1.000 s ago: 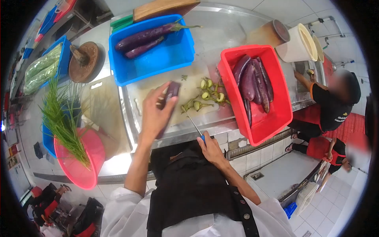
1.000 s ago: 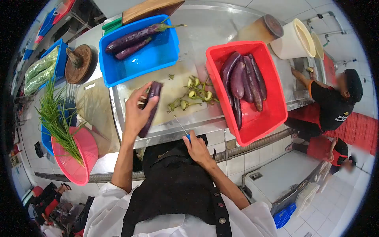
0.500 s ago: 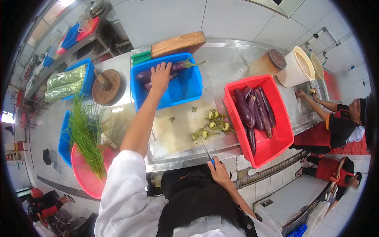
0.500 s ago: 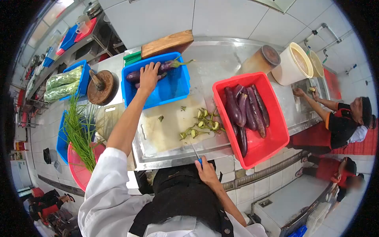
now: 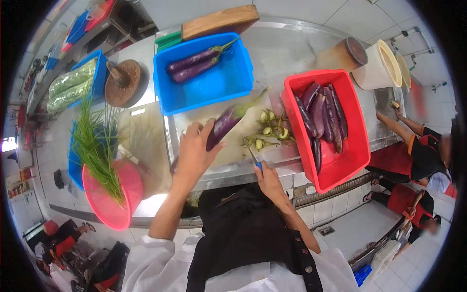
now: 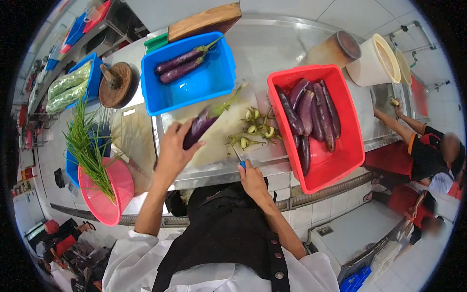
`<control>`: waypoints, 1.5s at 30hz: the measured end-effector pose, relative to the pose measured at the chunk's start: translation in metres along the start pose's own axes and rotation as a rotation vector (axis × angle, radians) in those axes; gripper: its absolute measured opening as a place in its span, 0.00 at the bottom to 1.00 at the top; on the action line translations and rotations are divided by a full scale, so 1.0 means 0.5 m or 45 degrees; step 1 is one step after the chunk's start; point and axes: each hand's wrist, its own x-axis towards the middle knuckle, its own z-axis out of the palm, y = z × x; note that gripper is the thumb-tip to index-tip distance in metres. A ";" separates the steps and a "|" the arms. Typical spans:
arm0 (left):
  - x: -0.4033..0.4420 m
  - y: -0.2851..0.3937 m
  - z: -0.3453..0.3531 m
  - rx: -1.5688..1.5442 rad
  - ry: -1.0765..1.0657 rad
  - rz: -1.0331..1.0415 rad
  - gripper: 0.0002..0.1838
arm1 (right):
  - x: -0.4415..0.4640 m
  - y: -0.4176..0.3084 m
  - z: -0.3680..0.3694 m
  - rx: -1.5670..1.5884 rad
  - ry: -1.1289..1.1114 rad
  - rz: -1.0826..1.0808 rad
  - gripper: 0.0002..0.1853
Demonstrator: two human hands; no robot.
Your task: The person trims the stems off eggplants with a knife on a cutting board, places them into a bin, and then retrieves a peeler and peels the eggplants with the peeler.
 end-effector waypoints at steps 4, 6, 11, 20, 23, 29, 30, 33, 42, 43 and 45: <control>-0.100 -0.086 0.130 0.241 -0.059 -0.201 0.36 | -0.048 -0.025 -0.057 -0.026 -0.147 -0.045 0.16; -0.123 -0.095 0.155 0.367 -0.004 -0.108 0.38 | -0.064 -0.052 -0.073 -0.041 -0.171 0.076 0.17; -0.125 -0.081 0.163 0.242 -0.024 -0.032 0.36 | -0.001 -0.090 -0.001 -0.362 -0.240 -0.135 0.18; -0.141 -0.097 0.179 -0.166 0.154 -0.068 0.25 | 0.009 -0.139 0.003 -0.553 -0.372 -0.058 0.15; -0.139 -0.097 0.176 -0.175 0.109 -0.076 0.24 | 0.029 -0.136 -0.016 -0.622 -0.213 0.108 0.15; -0.112 -0.079 0.171 -0.039 0.009 -0.125 0.26 | 0.027 -0.121 0.009 -0.475 -0.189 0.075 0.15; -0.105 -0.079 0.175 -0.038 0.008 -0.128 0.26 | 0.030 -0.124 0.007 -0.474 -0.192 0.075 0.15; -0.093 -0.077 0.183 -0.056 0.042 0.104 0.30 | 0.036 -0.136 -0.017 -0.451 -0.241 0.086 0.15; -0.107 -0.075 0.201 0.271 -0.041 0.131 0.33 | 0.024 -0.164 -0.048 -0.413 -0.340 0.133 0.16; -0.109 -0.073 0.204 0.286 -0.026 0.145 0.33 | 0.022 -0.164 -0.046 -0.439 -0.323 0.147 0.16; -0.113 -0.073 0.210 0.290 -0.019 0.150 0.33 | 0.025 -0.156 -0.035 -0.475 -0.317 0.169 0.16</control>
